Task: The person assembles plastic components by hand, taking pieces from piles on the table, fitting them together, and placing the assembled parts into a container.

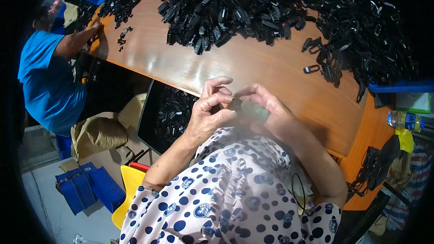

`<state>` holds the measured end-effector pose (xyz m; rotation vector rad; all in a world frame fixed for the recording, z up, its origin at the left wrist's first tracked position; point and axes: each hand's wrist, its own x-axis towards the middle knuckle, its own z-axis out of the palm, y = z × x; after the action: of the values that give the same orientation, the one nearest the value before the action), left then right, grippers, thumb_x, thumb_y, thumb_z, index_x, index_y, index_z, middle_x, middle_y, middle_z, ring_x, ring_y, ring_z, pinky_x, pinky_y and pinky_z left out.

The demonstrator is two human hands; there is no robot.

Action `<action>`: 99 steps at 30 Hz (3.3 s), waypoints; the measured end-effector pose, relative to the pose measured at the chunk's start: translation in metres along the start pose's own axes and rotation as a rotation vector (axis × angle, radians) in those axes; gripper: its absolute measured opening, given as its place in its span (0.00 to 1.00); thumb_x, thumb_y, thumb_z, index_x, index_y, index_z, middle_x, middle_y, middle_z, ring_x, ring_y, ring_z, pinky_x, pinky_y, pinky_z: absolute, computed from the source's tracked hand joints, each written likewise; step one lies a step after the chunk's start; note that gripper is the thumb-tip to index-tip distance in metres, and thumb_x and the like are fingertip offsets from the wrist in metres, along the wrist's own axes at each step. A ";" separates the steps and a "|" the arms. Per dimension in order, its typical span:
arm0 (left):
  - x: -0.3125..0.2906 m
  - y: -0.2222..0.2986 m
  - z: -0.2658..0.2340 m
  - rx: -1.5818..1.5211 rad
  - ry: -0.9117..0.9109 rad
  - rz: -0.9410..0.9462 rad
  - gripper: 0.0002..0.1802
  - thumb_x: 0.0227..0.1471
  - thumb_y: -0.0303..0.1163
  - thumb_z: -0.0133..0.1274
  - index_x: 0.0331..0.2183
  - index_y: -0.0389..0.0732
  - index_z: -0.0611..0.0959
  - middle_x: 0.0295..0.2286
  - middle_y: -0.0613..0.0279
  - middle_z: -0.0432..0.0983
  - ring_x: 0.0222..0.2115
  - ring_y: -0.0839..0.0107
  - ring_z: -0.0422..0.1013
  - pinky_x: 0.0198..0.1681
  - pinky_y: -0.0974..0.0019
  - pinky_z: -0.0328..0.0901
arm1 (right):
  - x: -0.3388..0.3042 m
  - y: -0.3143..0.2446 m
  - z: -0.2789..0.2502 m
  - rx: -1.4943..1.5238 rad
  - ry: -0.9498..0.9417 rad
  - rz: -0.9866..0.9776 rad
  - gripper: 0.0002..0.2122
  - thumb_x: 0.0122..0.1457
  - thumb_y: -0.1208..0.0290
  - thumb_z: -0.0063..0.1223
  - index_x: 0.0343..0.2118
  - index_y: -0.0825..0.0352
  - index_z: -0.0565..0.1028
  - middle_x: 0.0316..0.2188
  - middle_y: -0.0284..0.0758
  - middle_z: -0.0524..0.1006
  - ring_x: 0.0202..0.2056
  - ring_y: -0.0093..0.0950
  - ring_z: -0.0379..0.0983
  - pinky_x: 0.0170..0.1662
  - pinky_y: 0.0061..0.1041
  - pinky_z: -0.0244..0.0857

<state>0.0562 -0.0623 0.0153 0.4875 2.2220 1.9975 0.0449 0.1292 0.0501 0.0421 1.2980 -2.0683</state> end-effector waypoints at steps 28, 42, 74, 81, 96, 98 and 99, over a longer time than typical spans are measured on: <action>0.107 -0.060 -0.089 1.351 0.080 -0.014 0.15 0.50 0.36 0.53 0.42 0.45 0.76 0.31 0.55 0.73 0.33 0.55 0.72 0.36 0.56 0.65 | 0.000 -0.038 -0.142 -1.721 0.582 -0.360 0.10 0.51 0.79 0.47 0.38 0.70 0.70 0.36 0.42 0.69 0.40 0.39 0.68 0.42 0.36 0.66; 0.085 -0.057 -0.096 0.927 0.127 -0.121 0.17 0.46 0.29 0.58 0.40 0.41 0.75 0.35 0.52 0.75 0.32 0.56 0.74 0.35 0.60 0.68 | 0.017 -0.033 -0.129 -0.925 0.449 -0.210 0.10 0.56 0.74 0.54 0.39 0.68 0.67 0.29 0.35 0.73 0.25 0.22 0.70 0.25 0.22 0.61; 0.028 -0.023 0.061 -0.127 0.027 0.003 0.16 0.53 0.26 0.53 0.45 0.36 0.76 0.33 0.61 0.78 0.34 0.72 0.74 0.39 0.72 0.70 | -0.013 0.032 -0.052 0.377 0.148 -0.408 0.10 0.57 0.77 0.51 0.40 0.66 0.66 0.32 0.33 0.72 0.32 0.22 0.72 0.35 0.20 0.66; 0.038 -0.019 0.049 0.149 -0.127 -0.001 0.14 0.52 0.27 0.55 0.42 0.34 0.78 0.34 0.60 0.77 0.37 0.74 0.73 0.41 0.72 0.68 | -0.018 0.023 -0.060 0.294 0.117 -0.350 0.09 0.56 0.74 0.53 0.39 0.66 0.67 0.30 0.32 0.73 0.30 0.21 0.71 0.32 0.17 0.64; 0.058 -0.005 0.048 0.377 -0.243 0.205 0.13 0.46 0.26 0.59 0.37 0.33 0.79 0.22 0.59 0.75 0.22 0.66 0.74 0.26 0.68 0.68 | -0.025 -0.004 -0.080 0.059 0.143 0.038 0.09 0.57 0.69 0.55 0.37 0.65 0.70 0.29 0.29 0.74 0.30 0.15 0.68 0.33 0.12 0.60; 0.060 0.002 0.052 0.257 -0.261 0.016 0.12 0.47 0.26 0.57 0.36 0.33 0.79 0.29 0.53 0.76 0.28 0.62 0.75 0.31 0.66 0.70 | -0.023 -0.009 -0.079 0.159 0.128 0.052 0.10 0.57 0.68 0.54 0.38 0.65 0.70 0.31 0.30 0.75 0.31 0.15 0.69 0.34 0.12 0.60; 0.064 0.002 0.055 0.165 -0.202 0.016 0.13 0.47 0.28 0.58 0.37 0.33 0.80 0.34 0.53 0.74 0.34 0.63 0.74 0.36 0.66 0.69 | -0.022 -0.015 -0.075 0.093 0.161 0.012 0.12 0.57 0.67 0.54 0.40 0.66 0.69 0.32 0.29 0.75 0.32 0.15 0.69 0.35 0.13 0.61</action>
<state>0.0125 0.0094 0.0184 0.6938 2.2713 1.6939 0.0297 0.2053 0.0324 0.2621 1.2909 -2.1498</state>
